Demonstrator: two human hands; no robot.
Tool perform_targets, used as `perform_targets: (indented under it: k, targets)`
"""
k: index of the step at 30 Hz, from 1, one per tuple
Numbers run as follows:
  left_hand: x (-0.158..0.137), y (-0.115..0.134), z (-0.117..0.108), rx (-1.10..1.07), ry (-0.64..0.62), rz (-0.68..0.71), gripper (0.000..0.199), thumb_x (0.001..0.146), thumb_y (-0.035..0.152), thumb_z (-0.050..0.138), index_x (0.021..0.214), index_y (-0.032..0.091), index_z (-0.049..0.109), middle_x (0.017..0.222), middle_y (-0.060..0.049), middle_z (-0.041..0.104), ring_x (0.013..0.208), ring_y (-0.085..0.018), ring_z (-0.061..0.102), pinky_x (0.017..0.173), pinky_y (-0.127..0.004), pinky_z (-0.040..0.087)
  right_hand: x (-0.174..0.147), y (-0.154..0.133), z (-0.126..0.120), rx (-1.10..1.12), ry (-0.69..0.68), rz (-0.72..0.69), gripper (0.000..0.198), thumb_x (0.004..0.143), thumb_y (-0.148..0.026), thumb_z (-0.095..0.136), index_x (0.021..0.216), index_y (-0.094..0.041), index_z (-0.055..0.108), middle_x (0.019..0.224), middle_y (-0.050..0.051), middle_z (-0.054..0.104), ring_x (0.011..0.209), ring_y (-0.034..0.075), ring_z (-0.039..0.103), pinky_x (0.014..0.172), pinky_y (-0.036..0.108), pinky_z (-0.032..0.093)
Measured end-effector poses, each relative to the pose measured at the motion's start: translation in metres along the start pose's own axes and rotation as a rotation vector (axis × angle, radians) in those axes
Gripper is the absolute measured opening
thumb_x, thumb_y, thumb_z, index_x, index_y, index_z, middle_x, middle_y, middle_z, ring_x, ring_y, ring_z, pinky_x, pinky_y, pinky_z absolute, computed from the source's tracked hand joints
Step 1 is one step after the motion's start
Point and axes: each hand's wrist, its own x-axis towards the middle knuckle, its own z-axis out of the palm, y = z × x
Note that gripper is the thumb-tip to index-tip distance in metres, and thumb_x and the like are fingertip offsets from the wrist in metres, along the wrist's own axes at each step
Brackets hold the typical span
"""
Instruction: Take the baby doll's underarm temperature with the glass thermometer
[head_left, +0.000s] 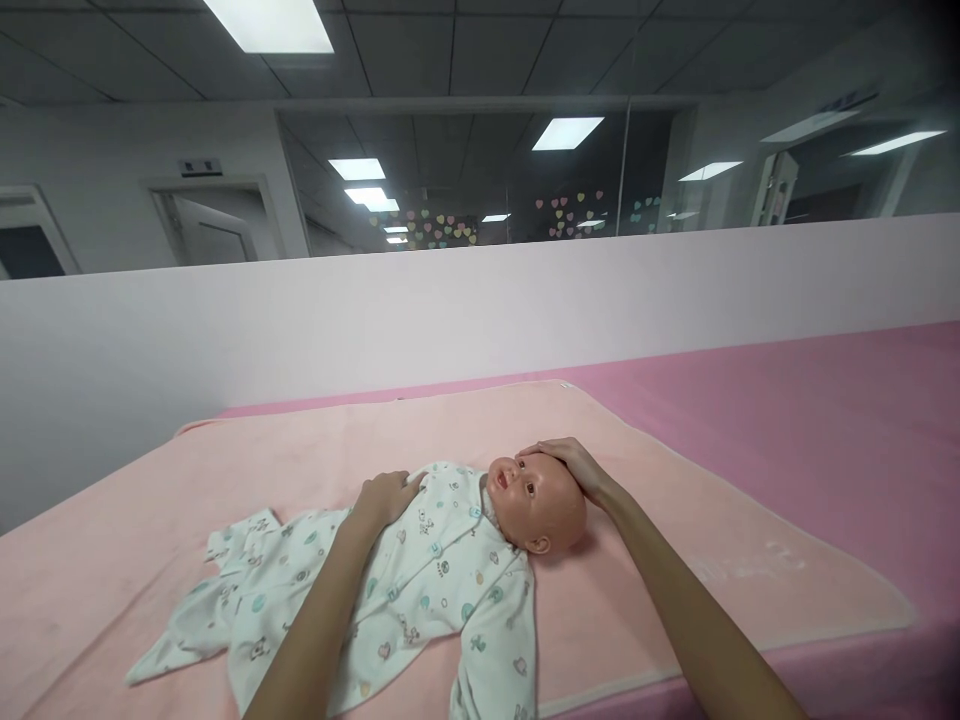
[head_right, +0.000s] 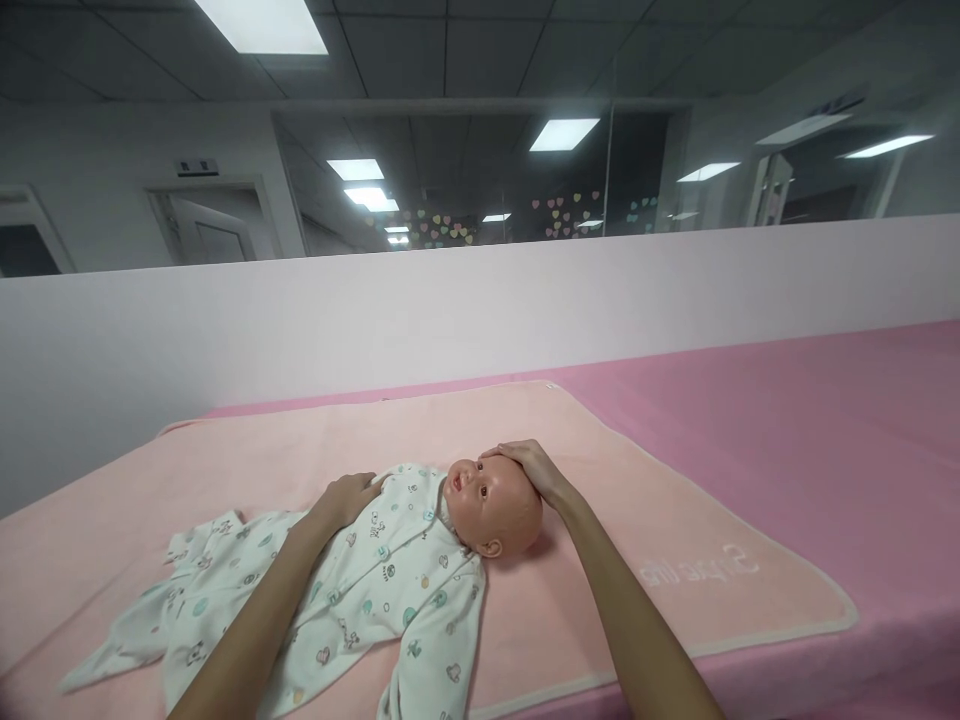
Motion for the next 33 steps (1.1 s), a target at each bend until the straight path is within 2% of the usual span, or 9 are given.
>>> perform_targets:
  k: [6,11,13,15,17,19,21,27,33]
  targets:
    - [0.001,-0.001,0.001,-0.028,-0.006,-0.004,0.056,0.080,0.058,0.017,0.070,0.019,0.056,0.083,-0.011,0.066,0.080,-0.028,0.059,0.071,-0.036,0.040,0.005,0.009,-0.002,0.048,0.058,0.020,0.036,0.066,-0.046,0.061,0.078,-0.014,0.071,0.091,0.009,0.068,0.095,0.025,0.059,0.088,0.035,0.041]
    - [-0.001,-0.001,0.001,-0.009,0.015,-0.002,0.056,0.081,0.059,0.015,0.068,0.019,0.054,0.080,-0.010,0.065,0.079,-0.027,0.059,0.071,-0.036,0.040,0.015,0.022,-0.009,0.233,0.295,-0.059,0.037,0.060,-0.046,0.066,0.079,-0.015,0.070,0.089,0.010,0.068,0.091,0.025,0.061,0.089,0.037,0.042]
    - [-0.001,-0.001,0.001,-0.005,0.012,-0.003,0.056,0.081,0.058,0.015,0.068,0.020,0.053,0.080,-0.010,0.065,0.080,-0.027,0.059,0.071,-0.036,0.040,0.017,0.026,-0.012,0.227,0.349,-0.092,0.038,0.061,-0.049,0.064,0.077,-0.015,0.070,0.087,0.009,0.069,0.089,0.024,0.062,0.090,0.037,0.041]
    - [-0.002,-0.001,0.001,-0.014,0.007,-0.003,0.056,0.082,0.058,0.015,0.069,0.020,0.053,0.082,-0.010,0.065,0.081,-0.027,0.059,0.071,-0.035,0.040,0.016,0.028,-0.012,0.162,0.320,-0.080,0.037,0.062,-0.048,0.063,0.073,-0.014,0.070,0.083,0.009,0.069,0.086,0.024,0.062,0.087,0.036,0.042]
    - [-0.002,-0.002,0.001,-0.044,0.006,-0.006,0.056,0.083,0.057,0.013,0.073,0.020,0.054,0.083,-0.010,0.065,0.081,-0.026,0.059,0.072,-0.035,0.040,0.014,0.028,-0.010,0.102,0.198,-0.008,0.037,0.063,-0.046,0.062,0.072,-0.012,0.070,0.080,0.009,0.069,0.083,0.025,0.062,0.081,0.036,0.044]
    - [-0.002,-0.002,0.001,-0.074,0.028,-0.021,0.055,0.084,0.054,0.012,0.082,0.020,0.055,0.085,-0.010,0.065,0.081,-0.026,0.059,0.071,-0.034,0.041,0.011,0.027,-0.008,0.085,0.089,0.058,0.037,0.064,-0.043,0.062,0.075,-0.009,0.070,0.078,0.009,0.069,0.080,0.024,0.062,0.077,0.035,0.044]
    - [-0.002,-0.004,0.002,-0.071,0.063,-0.044,0.051,0.086,0.048,0.011,0.092,0.021,0.054,0.085,-0.010,0.065,0.081,-0.026,0.059,0.069,-0.034,0.041,0.009,0.026,-0.007,0.089,0.044,0.086,0.037,0.066,-0.043,0.059,0.078,-0.009,0.071,0.078,0.008,0.069,0.079,0.023,0.061,0.076,0.033,0.043]
    - [-0.002,-0.006,0.002,-0.040,0.072,-0.030,0.041,0.087,0.034,0.016,0.106,0.026,0.051,0.091,-0.008,0.065,0.084,-0.024,0.060,0.068,-0.033,0.041,0.008,0.023,-0.007,0.041,0.073,0.055,0.036,0.065,-0.043,0.059,0.076,-0.011,0.071,0.081,0.007,0.069,0.083,0.024,0.061,0.078,0.033,0.042]
    - [-0.001,-0.006,0.002,-0.027,0.072,-0.012,0.037,0.085,0.030,0.022,0.098,0.024,0.057,0.092,-0.006,0.066,0.083,-0.022,0.060,0.069,-0.030,0.042,0.007,0.021,-0.005,0.008,0.115,0.028,0.031,0.067,-0.039,0.058,0.076,-0.012,0.071,0.085,0.007,0.069,0.088,0.025,0.060,0.082,0.034,0.041]
